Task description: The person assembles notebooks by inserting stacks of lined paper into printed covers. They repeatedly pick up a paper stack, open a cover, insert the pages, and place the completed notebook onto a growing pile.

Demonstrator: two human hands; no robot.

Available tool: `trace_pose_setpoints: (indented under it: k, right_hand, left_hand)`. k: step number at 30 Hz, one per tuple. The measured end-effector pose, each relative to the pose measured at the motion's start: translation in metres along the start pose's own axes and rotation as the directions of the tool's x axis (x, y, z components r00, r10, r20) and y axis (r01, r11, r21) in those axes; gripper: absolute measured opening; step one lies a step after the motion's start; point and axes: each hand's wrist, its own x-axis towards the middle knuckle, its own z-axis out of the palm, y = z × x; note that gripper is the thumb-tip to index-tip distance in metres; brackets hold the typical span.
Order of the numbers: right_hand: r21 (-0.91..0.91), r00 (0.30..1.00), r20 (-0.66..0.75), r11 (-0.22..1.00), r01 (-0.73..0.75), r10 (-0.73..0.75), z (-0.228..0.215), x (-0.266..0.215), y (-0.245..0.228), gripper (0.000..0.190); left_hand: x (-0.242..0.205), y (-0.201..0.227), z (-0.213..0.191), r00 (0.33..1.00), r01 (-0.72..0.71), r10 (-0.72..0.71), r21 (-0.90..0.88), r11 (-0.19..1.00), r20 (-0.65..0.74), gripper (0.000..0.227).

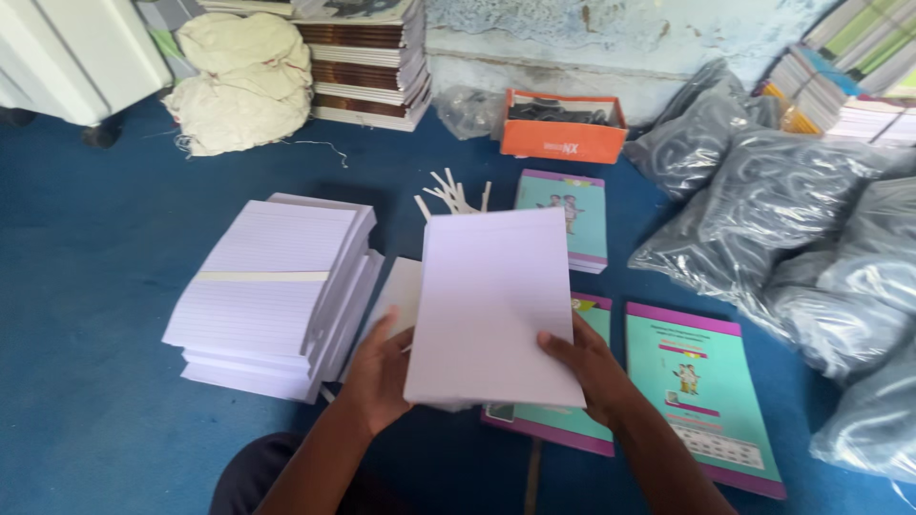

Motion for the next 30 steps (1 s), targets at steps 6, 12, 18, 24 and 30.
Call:
trace_pose_setpoints:
  k: [6, 12, 18, 24, 30]
  right_hand:
    - [0.009, 0.998, -0.046, 0.999, -0.046, 0.047, -0.04, -0.009, 0.046, 0.079]
    - [-0.055, 0.984, -0.106, 0.987, -0.152, 0.146, -0.059, -0.012, 0.06, 0.083]
    - [-0.137, 0.958, -0.186, 0.959, -0.246, 0.219, -0.058, -0.003, 0.064, 0.078]
    - [-0.031, 0.915, -0.274, 0.949, -0.315, 0.295, -0.062, 0.008, 0.087, 0.074]
    - [-0.137, 0.914, -0.318, 0.941, -0.309, 0.253, -0.065, 0.015, 0.103, 0.066]
  left_hand:
    - [0.046, -0.035, 0.011, 0.983, 0.18, -0.164, 0.257, 0.95, -0.081, 0.088]
    - [0.052, -0.063, 0.017, 0.989, 0.135, -0.088, 0.472, 0.871, -0.121, 0.079]
    - [0.061, -0.077, 0.012, 0.986, 0.134, -0.071, 0.469, 0.873, -0.15, 0.076]
    - [0.078, -0.09, 0.013, 0.963, 0.217, -0.076, 0.577, 0.788, -0.259, 0.065]
    - [0.087, -0.107, 0.008, 0.964, 0.169, 0.0, 0.615, 0.771, -0.265, 0.059]
